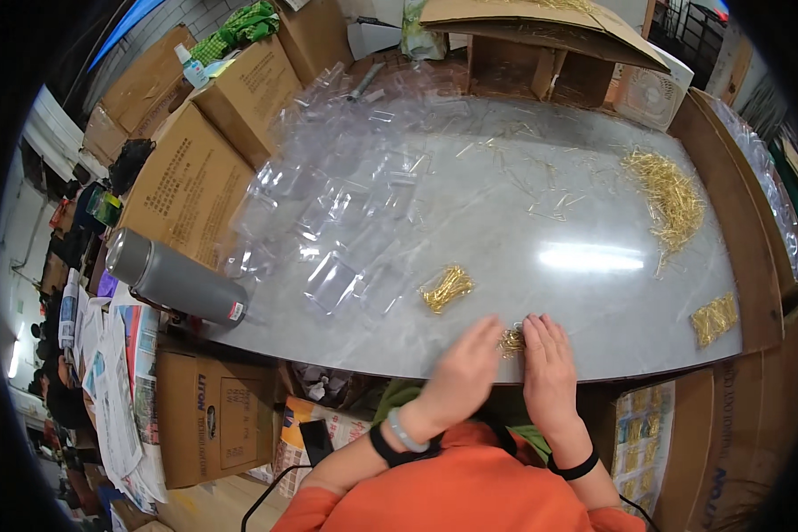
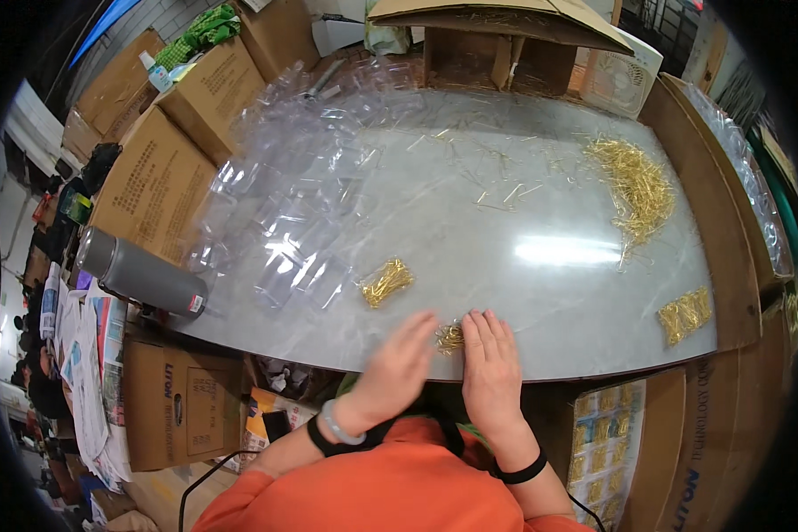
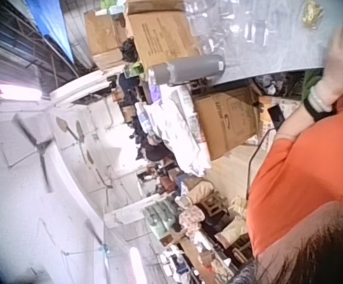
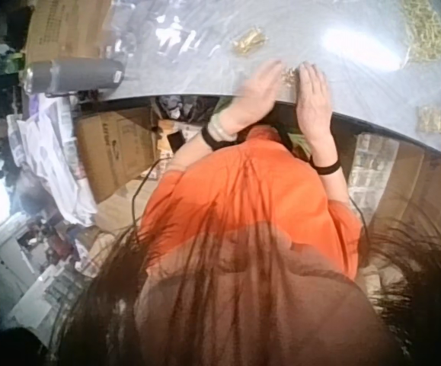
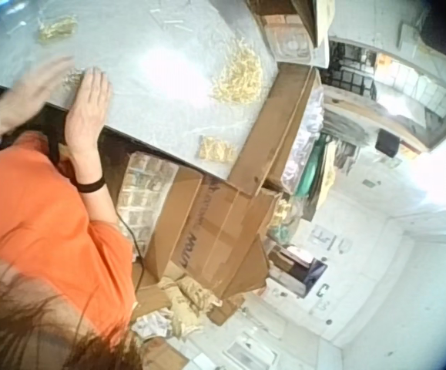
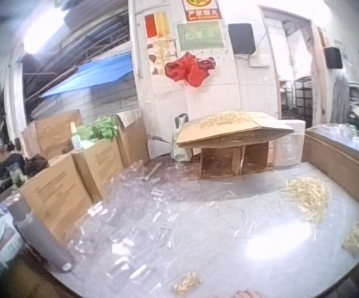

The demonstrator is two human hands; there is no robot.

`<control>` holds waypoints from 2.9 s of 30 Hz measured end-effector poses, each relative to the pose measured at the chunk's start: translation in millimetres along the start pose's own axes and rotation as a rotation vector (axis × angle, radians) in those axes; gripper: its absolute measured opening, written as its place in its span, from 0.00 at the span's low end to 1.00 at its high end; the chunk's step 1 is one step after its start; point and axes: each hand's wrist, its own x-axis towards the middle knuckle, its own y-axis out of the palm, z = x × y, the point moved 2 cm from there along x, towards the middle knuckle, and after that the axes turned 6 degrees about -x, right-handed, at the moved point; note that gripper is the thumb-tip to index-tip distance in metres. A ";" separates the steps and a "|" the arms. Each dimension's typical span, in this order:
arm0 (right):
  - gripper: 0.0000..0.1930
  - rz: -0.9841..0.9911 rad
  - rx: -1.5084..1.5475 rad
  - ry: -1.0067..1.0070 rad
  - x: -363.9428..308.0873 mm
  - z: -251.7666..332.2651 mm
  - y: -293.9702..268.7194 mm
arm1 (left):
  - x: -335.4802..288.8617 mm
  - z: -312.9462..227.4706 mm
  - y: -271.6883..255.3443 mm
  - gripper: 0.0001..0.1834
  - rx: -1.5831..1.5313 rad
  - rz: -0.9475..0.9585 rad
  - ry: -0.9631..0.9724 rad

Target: Sorting and packaging gold twist ties into plastic bags and a cardboard box.

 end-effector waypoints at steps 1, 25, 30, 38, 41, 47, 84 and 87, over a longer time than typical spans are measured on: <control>0.24 -0.009 0.049 0.017 0.5 -0.7 -2.8 | -7.3 8.7 -14.4 0.18 0.000 -0.063 -0.098; 0.17 -0.037 -0.038 -0.066 -0.1 -4.6 -7.4 | -48.0 17.8 -73.6 0.08 -1.042 0.077 -0.830; 0.18 -0.005 -0.013 -0.051 -0.2 -1.2 -6.1 | -89.2 23.1 -53.5 0.08 -1.173 0.374 -1.008; 0.22 0.040 0.045 -0.169 -17.0 18.6 -7.9 | -89.4 27.6 -20.9 0.06 -1.194 0.303 -1.005; 0.24 0.088 0.082 -0.221 -37.1 32.4 -9.8 | -94.3 25.4 -17.2 0.05 -1.224 0.260 -0.957; 0.24 0.078 0.124 -0.280 -62.7 39.5 -5.0 | -104.2 21.7 -14.3 0.04 -1.230 0.247 -0.898; 0.28 -0.136 0.353 0.113 -2.4 -5.2 -9.4 | 7.7 10.2 0.3 0.33 0.059 0.123 0.158; 0.31 -0.036 0.303 0.022 -10.3 9.9 -12.1 | 3.7 12.5 5.8 0.32 0.076 0.121 0.132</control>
